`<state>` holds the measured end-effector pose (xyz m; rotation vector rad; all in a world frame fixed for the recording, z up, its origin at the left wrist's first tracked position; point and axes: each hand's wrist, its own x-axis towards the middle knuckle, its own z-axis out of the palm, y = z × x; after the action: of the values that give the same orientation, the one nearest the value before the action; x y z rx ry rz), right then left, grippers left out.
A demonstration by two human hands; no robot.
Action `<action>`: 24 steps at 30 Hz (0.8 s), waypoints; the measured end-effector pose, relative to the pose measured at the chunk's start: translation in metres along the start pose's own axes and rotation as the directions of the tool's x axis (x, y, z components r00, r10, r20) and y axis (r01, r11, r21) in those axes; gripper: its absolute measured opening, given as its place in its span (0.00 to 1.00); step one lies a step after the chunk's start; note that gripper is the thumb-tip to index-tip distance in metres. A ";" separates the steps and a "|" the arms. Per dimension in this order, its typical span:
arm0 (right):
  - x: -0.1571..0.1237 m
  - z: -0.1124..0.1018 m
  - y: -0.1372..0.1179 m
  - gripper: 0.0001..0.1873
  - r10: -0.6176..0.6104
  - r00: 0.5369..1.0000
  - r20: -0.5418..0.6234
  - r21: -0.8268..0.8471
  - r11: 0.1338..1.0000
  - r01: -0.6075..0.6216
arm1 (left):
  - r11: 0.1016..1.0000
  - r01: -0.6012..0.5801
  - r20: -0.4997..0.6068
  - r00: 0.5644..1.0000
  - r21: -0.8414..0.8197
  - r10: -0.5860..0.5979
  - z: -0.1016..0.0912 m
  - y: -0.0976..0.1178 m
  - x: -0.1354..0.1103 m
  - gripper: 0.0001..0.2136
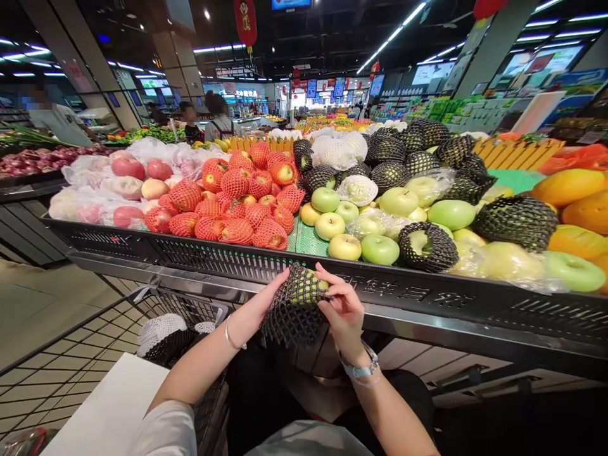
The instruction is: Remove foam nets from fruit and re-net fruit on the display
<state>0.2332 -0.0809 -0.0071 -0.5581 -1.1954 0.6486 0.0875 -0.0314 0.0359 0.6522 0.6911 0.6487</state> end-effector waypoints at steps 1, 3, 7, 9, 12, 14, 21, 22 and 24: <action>0.003 -0.002 -0.003 0.06 0.009 1.000 0.006 0.002 1.000 -0.009 | 1.000 -0.023 -0.028 0.999 0.005 0.023 -0.001 0.000 0.001 0.18; 0.008 -0.007 -0.010 0.08 0.029 1.000 -0.006 -0.001 1.000 -0.029 | 1.000 -0.026 -0.054 0.998 0.016 0.027 -0.004 -0.001 0.004 0.16; 0.018 -0.010 -0.018 0.08 0.014 0.996 -0.088 -0.024 1.000 -0.016 | 0.995 0.055 0.031 0.998 0.079 -0.058 -0.012 -0.007 0.008 0.20; 0.023 -0.011 -0.019 0.07 0.007 0.989 -0.150 -0.079 0.997 -0.020 | 0.989 0.089 0.109 0.989 0.114 -0.102 -0.017 -0.009 0.009 0.23; 0.032 -0.013 -0.018 0.02 0.068 0.978 -0.196 -0.186 0.977 -0.106 | 0.986 0.053 0.202 0.976 0.158 -0.085 -0.022 -0.010 0.010 0.25; 0.038 -0.014 -0.015 0.04 0.148 0.980 -0.131 -0.229 0.957 -0.175 | 0.983 0.005 0.202 0.979 0.183 -0.042 -0.022 -0.012 0.011 0.26; 0.024 -0.015 -0.018 0.16 0.082 0.987 -0.141 -0.257 0.959 -0.116 | 0.995 -0.040 0.103 0.994 0.092 0.031 -0.008 -0.008 0.008 0.28; 0.016 -0.017 -0.020 0.15 -0.044 0.977 -0.208 -0.293 0.956 -0.020 | 0.995 -0.055 0.089 0.995 0.078 0.047 -0.007 -0.006 0.008 0.28; -0.001 -0.021 -0.026 0.12 -0.267 0.937 -0.225 -0.421 0.894 0.154 | 0.995 -0.088 0.062 0.994 0.048 0.085 -0.004 -0.003 0.009 0.28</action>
<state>0.2575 -0.1008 0.0042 -0.8178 -1.1034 0.1255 0.0905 -0.0251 0.0280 0.7488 0.6274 0.6908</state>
